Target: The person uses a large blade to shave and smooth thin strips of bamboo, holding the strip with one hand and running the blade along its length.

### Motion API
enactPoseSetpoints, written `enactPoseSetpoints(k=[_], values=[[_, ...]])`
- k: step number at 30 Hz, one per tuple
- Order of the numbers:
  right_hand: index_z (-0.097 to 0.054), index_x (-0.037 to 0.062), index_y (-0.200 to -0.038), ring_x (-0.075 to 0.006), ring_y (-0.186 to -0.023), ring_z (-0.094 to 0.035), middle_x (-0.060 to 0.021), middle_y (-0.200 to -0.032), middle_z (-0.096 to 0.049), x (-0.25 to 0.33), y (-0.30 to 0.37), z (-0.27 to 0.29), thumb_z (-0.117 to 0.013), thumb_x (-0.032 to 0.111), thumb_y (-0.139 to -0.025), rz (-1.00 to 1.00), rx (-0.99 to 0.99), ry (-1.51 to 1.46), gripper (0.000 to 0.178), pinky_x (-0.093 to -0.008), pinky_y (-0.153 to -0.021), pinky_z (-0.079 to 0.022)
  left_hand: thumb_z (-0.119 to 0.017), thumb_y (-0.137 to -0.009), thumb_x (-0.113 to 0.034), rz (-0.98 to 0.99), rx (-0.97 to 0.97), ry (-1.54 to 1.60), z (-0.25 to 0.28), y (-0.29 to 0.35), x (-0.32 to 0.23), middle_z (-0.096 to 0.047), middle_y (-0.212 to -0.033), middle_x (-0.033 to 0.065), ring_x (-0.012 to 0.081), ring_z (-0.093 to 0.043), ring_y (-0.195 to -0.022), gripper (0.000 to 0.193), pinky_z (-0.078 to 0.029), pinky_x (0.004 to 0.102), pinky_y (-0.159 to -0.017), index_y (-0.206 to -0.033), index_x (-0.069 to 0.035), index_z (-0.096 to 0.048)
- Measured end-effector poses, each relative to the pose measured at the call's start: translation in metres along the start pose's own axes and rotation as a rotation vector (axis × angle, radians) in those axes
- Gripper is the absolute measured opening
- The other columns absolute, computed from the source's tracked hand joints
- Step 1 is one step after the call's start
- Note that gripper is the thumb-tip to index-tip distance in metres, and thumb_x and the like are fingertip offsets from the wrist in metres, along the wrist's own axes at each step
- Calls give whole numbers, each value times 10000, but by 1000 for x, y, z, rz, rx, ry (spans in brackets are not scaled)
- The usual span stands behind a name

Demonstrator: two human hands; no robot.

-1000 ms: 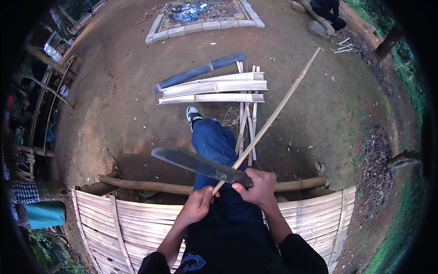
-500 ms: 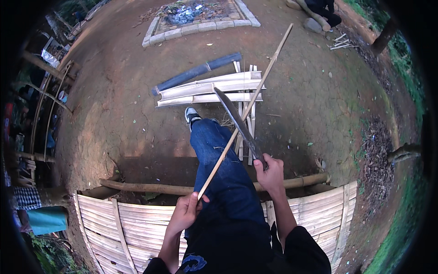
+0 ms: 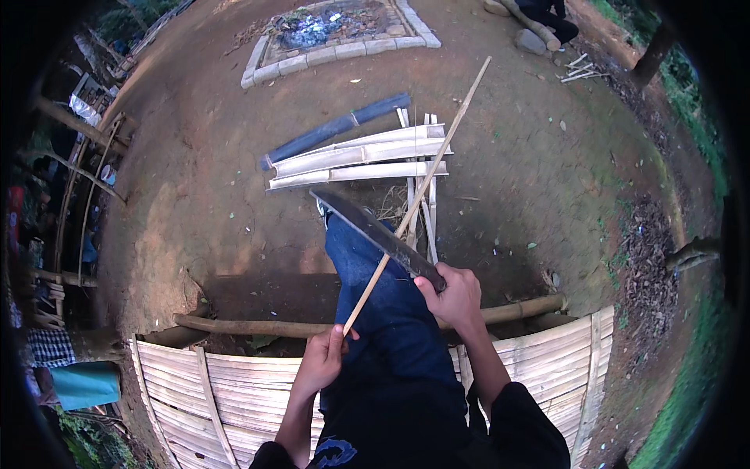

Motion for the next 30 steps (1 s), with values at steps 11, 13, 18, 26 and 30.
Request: enactPoseSetpoints(k=[11,13,18,26,30], values=[[-544,75,-629,-272,-506,-613,-70,-560,-564,34,17,0,-705,654,-712,383,-9,9,607,-381,-504,-490,-381,-1055,-233,-75,-18,-147,-12,-14,-5,-468,-566,51,128,-472,-524,374,-392,302,-534,-913,3,-633],[-576,42,-667,-305,-538,-625,-109,-562,-575,-3,-4,8,-716,537,-769,78,-54,-28,525,-399,-519,-492,-336,-1070,-316,28,36,-54,-5,-6,-5,-371,-554,-44,50,-344,-512,467,-291,250,-496,-908,5,-634],[-619,24,-731,-353,-596,-645,-143,-607,-616,-28,-7,19,-705,441,-810,-113,-29,-135,433,-426,-551,-501,-330,-1069,-301,30,115,26,-20,-2,-2,-400,-567,-16,71,-379,-525,461,-323,263,-507,-900,2,-633],[-538,82,-616,-251,-488,-592,-46,-534,-537,43,26,-1,-724,654,-674,423,35,42,604,-356,-479,-459,-388,-1051,-265,-3,30,-137,-22,-15,8,-530,-614,66,139,-514,-580,398,-423,326,-562,-891,-5,-642],[-604,43,-693,-319,-530,-624,-112,-546,-581,-36,-6,11,-702,513,-791,-53,-92,-38,490,-417,-529,-490,-327,-1069,-303,59,73,-93,-12,-4,2,-410,-584,-23,64,-377,-536,467,-331,260,-515,-899,7,-632]])
Point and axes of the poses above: each hand's wrist, its own y-axis away from the middle knuckle, its own z-axis out of the back of the hand, x = y × z, the point moved 6 cm from there along -y, towards the middle knuckle
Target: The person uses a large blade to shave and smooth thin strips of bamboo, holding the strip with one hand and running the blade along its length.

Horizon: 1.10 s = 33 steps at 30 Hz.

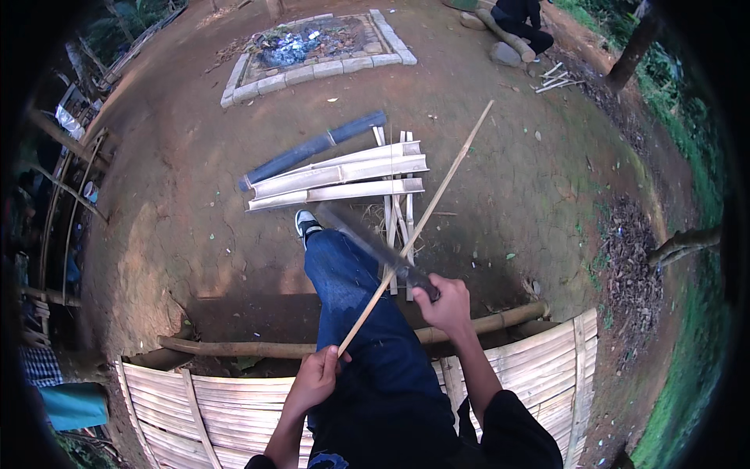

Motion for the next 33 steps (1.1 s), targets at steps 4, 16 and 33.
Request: enactPoseSetpoints(k=[4,16,33], values=[[-605,14,-714,-332,-501,-590,-129,-518,-535,-24,-4,4,-694,349,-849,-195,30,-175,373,-407,-518,-453,-313,-1069,-306,3,83,96,-12,3,1,-423,-578,-6,83,-406,-528,473,-359,271,-523,-901,-1,-634],[-541,78,-596,-278,-531,-620,-71,-554,-569,13,17,-10,-789,623,-603,286,162,80,599,-403,-518,-481,-346,-1060,-289,-59,101,89,-16,-10,7,-487,-600,56,131,-491,-574,443,-419,307,-568,-907,11,-633],[-608,14,-721,-410,-586,-615,-170,-634,-618,20,14,-11,-632,518,-846,-36,-6,71,520,-459,-566,-492,-371,-1046,-275,-16,-29,-24,-12,-10,8,-585,-639,142,304,-596,-607,416,-467,403,-641,-908,10,-642]])
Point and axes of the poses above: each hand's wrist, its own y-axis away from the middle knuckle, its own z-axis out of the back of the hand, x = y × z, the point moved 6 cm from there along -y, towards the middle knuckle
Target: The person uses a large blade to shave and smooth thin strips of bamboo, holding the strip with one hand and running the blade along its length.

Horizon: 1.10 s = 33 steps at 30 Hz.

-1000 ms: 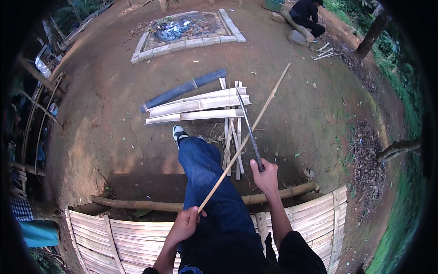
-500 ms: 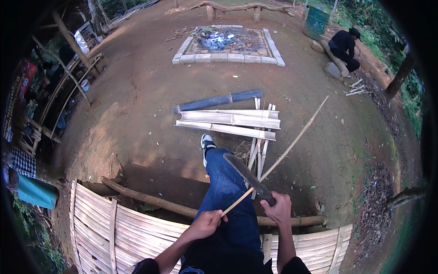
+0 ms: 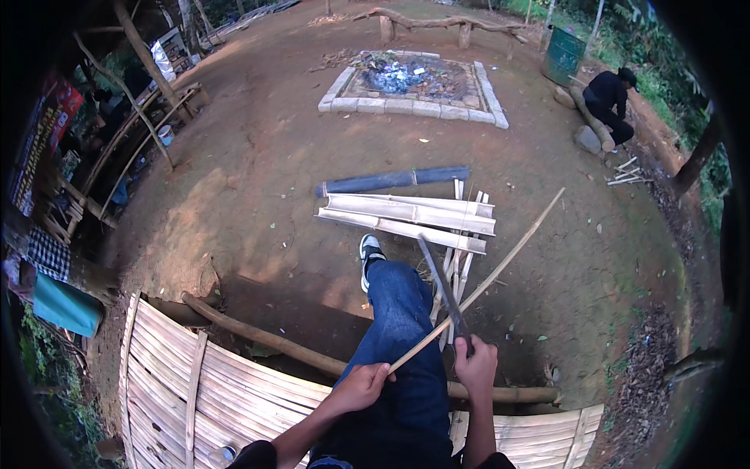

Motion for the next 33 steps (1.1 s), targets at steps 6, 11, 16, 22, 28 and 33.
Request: enactPoseSetpoints(k=[6,11,16,22,28,33], values=[[-597,29,-702,-388,-558,-609,-168,-582,-593,40,15,-8,-673,535,-798,181,326,-119,521,-451,-548,-488,-374,-1046,-267,-36,-12,52,-3,-4,-5,-550,-612,130,285,-571,-589,409,-466,388,-634,-903,6,-643],[-550,65,-651,-348,-562,-623,-138,-584,-576,36,18,-10,-710,604,-705,430,243,15,564,-421,-515,-468,-368,-1048,-284,-122,-24,-1,-2,-5,-7,-557,-633,177,324,-597,-640,423,-470,408,-672,-919,15,-638],[-587,-27,-730,-332,-514,-548,-179,-577,-577,-50,-36,-1,-534,376,-937,7,16,-184,457,-431,-583,-452,-358,-1051,-305,-22,-33,-24,10,12,-8,-555,-630,192,350,-595,-638,442,-464,411,-665,-935,10,-646],[-559,-18,-741,-316,-498,-515,-150,-592,-543,-73,-1,-20,-560,427,-910,80,94,-218,476,-419,-554,-429,-338,-1060,-321,-54,70,39,-9,2,6,-513,-605,94,219,-536,-574,453,-448,349,-606,-955,-8,-649],[-535,39,-688,-381,-562,-576,-139,-615,-577,4,5,1,-679,547,-773,390,134,38,535,-437,-551,-464,-328,-1063,-315,-74,67,-47,-2,2,-14,-486,-587,63,180,-510,-539,449,-440,324,-584,-967,-9,-641],[-585,-28,-767,-361,-579,-552,-169,-617,-563,-94,-45,14,-583,438,-910,-137,-151,-78,488,-456,-614,-460,-332,-1059,-320,-3,64,-64,13,18,-2,-523,-637,101,239,-544,-611,450,-447,359,-625,-958,-10,-642]])
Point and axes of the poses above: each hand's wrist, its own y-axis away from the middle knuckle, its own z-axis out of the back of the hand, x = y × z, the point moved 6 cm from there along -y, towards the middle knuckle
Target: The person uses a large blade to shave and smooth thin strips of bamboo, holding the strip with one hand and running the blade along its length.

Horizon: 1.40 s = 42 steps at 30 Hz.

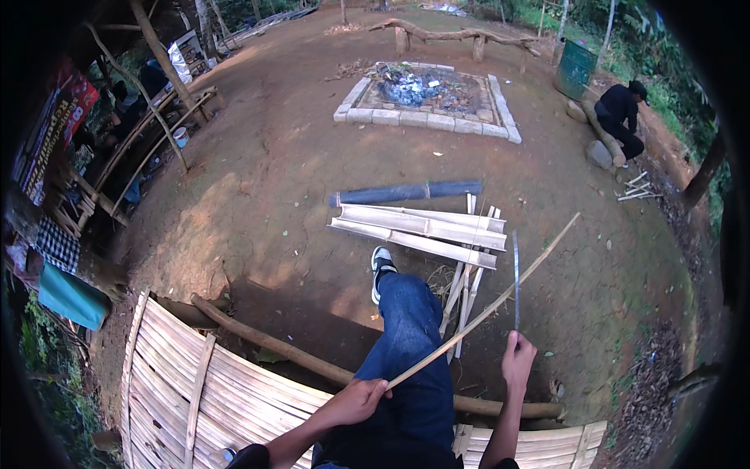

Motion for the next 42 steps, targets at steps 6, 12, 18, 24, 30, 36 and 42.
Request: enactPoseSetpoints(k=[6,12,18,24,30,36,42], values=[[-606,-20,-774,-354,-559,-540,-152,-606,-560,37,24,5,-630,443,-867,175,168,18,473,-450,-580,-436,-345,-1050,-336,29,60,22,-5,-7,-8,-619,-744,209,386,-610,-721,447,-478,423,-738,-975,-16,-649],[-593,55,-685,-319,-557,-634,-108,-605,-603,102,66,-15,-751,592,-671,588,367,131,559,-421,-518,-477,-350,-1042,-327,-125,-92,-122,-10,-19,-4,-638,-814,247,457,-614,-818,428,-487,485,-797,-1000,-11,-636],[-646,-20,-798,-418,-760,-623,-229,-734,-627,19,20,-20,-652,526,-819,5,187,138,547,-473,-725,-496,-365,-1035,-323,112,-26,-158,11,6,-4,-640,-842,260,472,-610,-886,416,-478,501,-823,-1001,-11,-639],[-646,8,-796,-391,-643,-623,-183,-670,-626,48,48,-31,-646,510,-830,59,573,42,503,-481,-650,-501,-374,-1032,-326,131,-2,-114,6,-1,1,-641,-856,259,458,-613,-910,417,-476,489,-836,-1013,-12,-647],[-609,68,-677,-324,-559,-632,-124,-589,-609,102,71,-26,-716,622,-699,633,465,76,564,-421,-534,-485,-398,-1031,-311,26,-98,-170,8,-2,-2,-596,-729,253,436,-610,-750,393,-475,467,-707,-995,-19,-658],[-606,73,-673,-347,-560,-626,-113,-604,-618,65,35,-29,-703,591,-716,550,338,85,529,-425,-534,-484,-426,-1025,-287,8,-196,-115,33,-3,-26,-635,-755,265,465,-622,-760,370,-490,492,-721,-986,5,-649],[-587,72,-673,-377,-556,-619,-146,-555,-575,94,67,-32,-652,622,-770,399,432,-42,563,-450,-514,-479,-420,-1030,-265,-65,-179,1,32,-12,-31,-609,-677,242,431,-622,-675,376,-496,465,-677,-965,23,-653]])
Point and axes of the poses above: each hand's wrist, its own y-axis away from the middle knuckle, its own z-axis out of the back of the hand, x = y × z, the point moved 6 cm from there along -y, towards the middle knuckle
